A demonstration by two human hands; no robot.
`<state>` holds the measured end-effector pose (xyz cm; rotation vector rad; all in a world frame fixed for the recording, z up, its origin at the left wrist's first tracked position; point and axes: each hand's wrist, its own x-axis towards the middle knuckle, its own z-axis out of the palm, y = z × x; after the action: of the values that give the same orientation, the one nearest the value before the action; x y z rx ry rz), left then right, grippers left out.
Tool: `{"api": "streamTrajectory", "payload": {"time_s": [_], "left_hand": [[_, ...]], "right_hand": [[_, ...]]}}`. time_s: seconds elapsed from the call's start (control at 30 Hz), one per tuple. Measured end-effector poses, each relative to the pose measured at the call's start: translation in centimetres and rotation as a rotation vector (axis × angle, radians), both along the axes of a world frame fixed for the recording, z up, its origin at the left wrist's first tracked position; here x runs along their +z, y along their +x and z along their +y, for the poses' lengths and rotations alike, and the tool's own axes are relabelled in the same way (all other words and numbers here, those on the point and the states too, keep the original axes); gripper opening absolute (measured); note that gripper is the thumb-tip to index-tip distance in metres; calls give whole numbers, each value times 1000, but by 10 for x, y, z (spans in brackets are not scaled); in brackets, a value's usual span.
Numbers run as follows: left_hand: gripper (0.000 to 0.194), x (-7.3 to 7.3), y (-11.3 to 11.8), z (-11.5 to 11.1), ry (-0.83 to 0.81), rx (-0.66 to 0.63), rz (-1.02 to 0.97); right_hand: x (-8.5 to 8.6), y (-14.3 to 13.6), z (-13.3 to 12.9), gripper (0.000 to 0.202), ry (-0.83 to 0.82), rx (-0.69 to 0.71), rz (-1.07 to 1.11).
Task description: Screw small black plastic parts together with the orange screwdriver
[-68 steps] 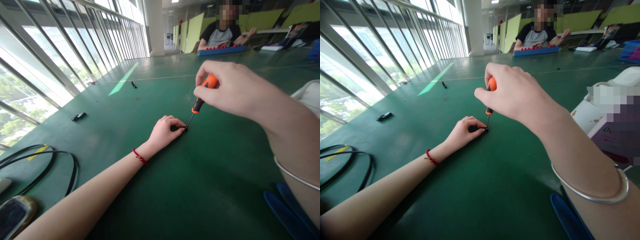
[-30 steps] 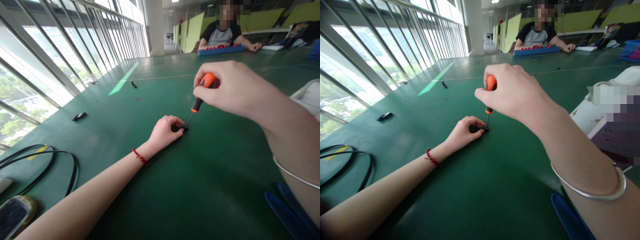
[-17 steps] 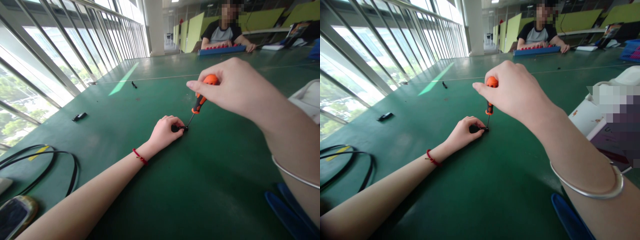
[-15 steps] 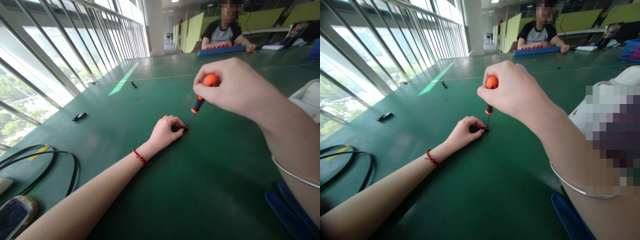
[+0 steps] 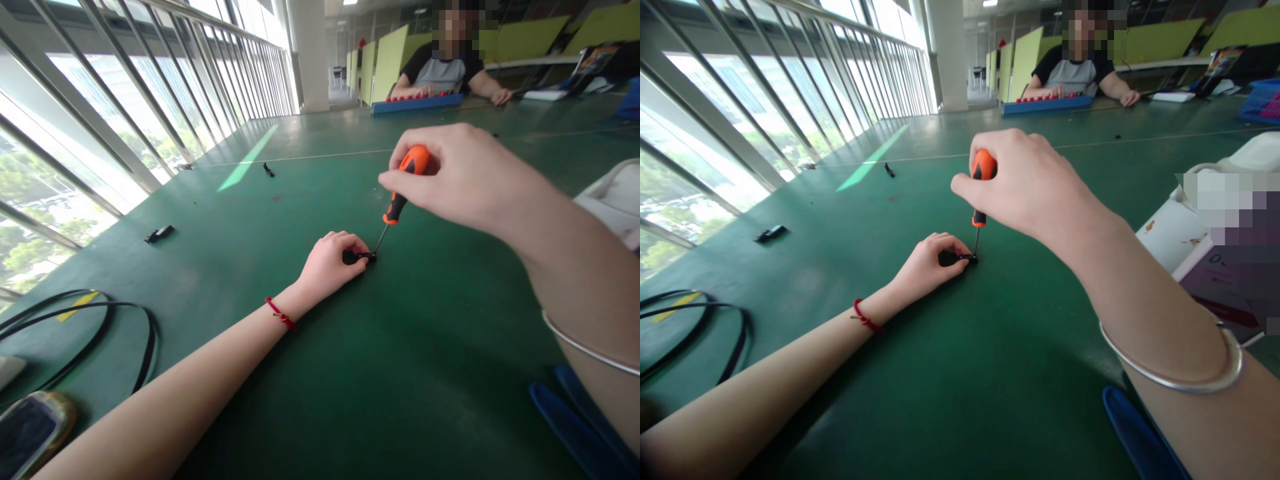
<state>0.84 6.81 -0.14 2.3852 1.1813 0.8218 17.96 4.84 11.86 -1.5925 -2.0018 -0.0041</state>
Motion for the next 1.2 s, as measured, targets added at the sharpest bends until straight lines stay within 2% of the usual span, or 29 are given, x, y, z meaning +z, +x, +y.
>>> {"api": "streamTrajectory", "payload": {"time_s": [0.07,0.13,0.2,0.3,0.4,0.5,0.57,0.7,0.8,0.9,1.1,1.2], "left_hand": [[13,0,0,0,0,-1,2],[13,0,0,0,1,0,6],[13,1,0,0,1,4,7],[13,1,0,0,0,6,5],[13,1,0,0,1,0,6],[13,0,0,0,5,-1,5],[13,0,0,0,5,-2,4],[13,0,0,0,-1,-1,2],[12,1,0,0,-2,3,2],[13,0,0,0,-1,1,1],[13,-1,0,1,-2,2,-1],[13,-1,0,1,3,1,-1]], "right_hand": [[1,0,-1,24,-9,-17,5],[1,-1,0,11,0,-2,53],[0,-1,0,22,14,14,67],[0,-3,-1,17,15,-27,7],[0,-4,-3,29,17,-62,-21],[0,-3,-1,11,51,-73,-38],[-1,-2,0,22,64,-82,-54],[-1,2,2,27,36,-81,-85],[-1,3,2,16,52,-68,-84],[-1,3,0,28,50,-90,-103],[0,3,-1,14,36,-50,-102],[0,1,0,21,7,-25,-53]]}}
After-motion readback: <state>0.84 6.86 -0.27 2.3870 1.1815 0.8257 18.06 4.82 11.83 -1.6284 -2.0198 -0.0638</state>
